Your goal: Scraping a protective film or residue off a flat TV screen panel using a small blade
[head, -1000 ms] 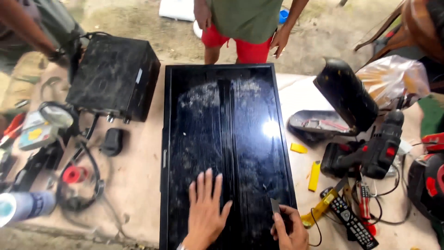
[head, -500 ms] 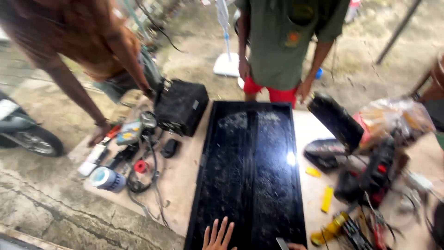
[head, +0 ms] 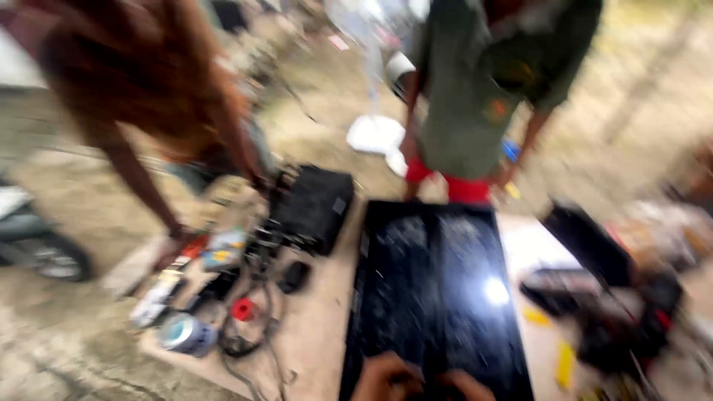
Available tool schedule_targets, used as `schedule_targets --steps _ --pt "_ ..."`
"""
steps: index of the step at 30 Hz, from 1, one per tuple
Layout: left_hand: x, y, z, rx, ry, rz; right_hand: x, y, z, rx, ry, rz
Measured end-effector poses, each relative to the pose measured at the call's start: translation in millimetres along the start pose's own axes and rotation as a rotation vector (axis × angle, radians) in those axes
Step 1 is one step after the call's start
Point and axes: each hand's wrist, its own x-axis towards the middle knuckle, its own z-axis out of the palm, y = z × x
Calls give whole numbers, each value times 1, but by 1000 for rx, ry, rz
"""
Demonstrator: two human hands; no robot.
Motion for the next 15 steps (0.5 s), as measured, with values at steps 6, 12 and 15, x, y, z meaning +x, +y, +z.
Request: schedule_targets --steps 6,12,15 --pt "86 -123 59 -278 -231 55 105 -93 -21 -145 127 108" --pt "213 -171 86 -79 -314 -54 243 -36 -29 -306 232 -23" --pt "271 -204 125 -98 -196 -68 314 8 -38 -505 330 -49"
